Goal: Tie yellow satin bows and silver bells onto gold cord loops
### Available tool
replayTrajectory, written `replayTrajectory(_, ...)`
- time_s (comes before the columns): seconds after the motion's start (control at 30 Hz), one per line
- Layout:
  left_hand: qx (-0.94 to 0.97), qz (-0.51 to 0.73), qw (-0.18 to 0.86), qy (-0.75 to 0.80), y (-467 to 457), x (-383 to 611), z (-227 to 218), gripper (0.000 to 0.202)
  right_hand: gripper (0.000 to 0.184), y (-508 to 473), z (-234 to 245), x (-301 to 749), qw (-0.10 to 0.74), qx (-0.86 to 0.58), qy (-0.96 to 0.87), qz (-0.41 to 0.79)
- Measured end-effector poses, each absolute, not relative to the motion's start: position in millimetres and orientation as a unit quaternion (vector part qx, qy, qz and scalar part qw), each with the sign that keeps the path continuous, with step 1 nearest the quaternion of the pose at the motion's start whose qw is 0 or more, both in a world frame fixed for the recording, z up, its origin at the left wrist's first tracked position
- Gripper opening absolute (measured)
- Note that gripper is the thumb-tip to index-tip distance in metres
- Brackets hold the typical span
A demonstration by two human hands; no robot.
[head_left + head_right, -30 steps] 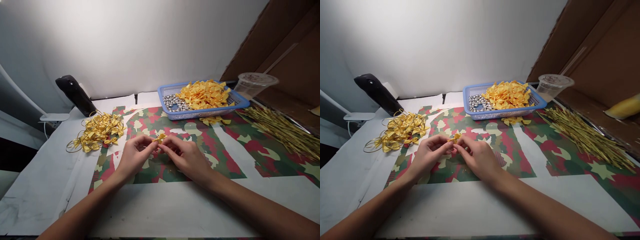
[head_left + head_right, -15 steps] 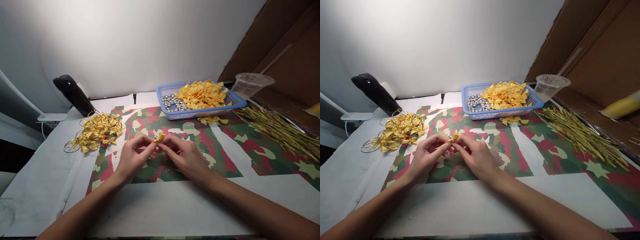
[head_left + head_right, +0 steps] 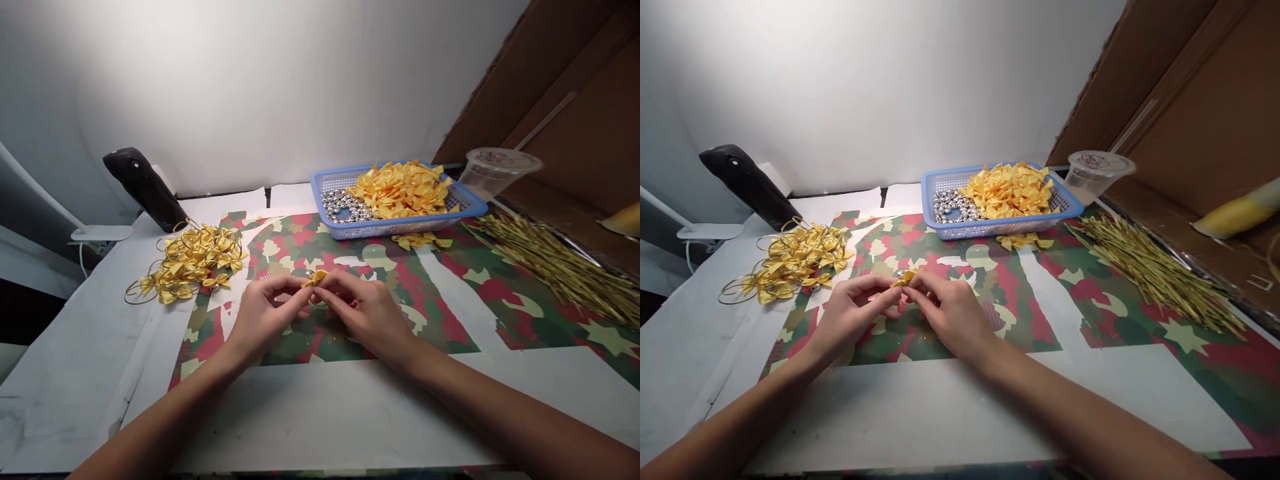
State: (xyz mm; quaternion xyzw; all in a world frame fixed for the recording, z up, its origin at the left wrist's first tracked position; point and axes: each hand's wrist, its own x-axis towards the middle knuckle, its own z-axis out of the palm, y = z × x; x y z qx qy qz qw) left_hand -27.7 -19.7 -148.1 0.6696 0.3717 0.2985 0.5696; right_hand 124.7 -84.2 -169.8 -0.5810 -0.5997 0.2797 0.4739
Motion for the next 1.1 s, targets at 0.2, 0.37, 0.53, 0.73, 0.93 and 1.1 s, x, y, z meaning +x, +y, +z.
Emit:
replayTrajectory(0.2, 0.653, 0.297, 0.586, 0.378, -19.1, -25.7, -149.1, 0.016, 0.015, -84.6, -172.0, 125.6, 0.461, -0.584, -0.619, 0.252)
replayTrajectory(0.37, 0.647, 0.307, 0.587, 0.379, -19.6, -24.7, -149.9, 0.013, 0.016, -85.0, -169.5, 124.5, 0.457, -0.586, -0.623, 0.245)
replayTrajectory(0.53, 0.675, 0.312, 0.545, 0.387, -23.1, -23.8, -150.4, 0.015, 0.016, -86.1, -168.5, 122.8, 0.455, -0.589, -0.613, 0.266)
replayTrajectory(0.73, 0.7, 0.333, 0.496, 0.39, -23.8, -23.2, -149.5, 0.018, 0.011, -87.9, -167.8, 120.3, 0.46, -0.59, -0.619, 0.238)
replayTrajectory(0.93, 0.687, 0.375, 0.466, 0.412, -20.3, -24.5, -149.3, 0.02, 0.008, -87.7, -163.7, 121.4, 0.498, -0.593, -0.612, 0.161)
replayTrajectory(1.1, 0.72, 0.369, 0.445, 0.383, -22.3, -24.9, -149.8, 0.018, 0.009, -85.3, -168.8, 123.7, 0.479, -0.604, -0.63, 0.095)
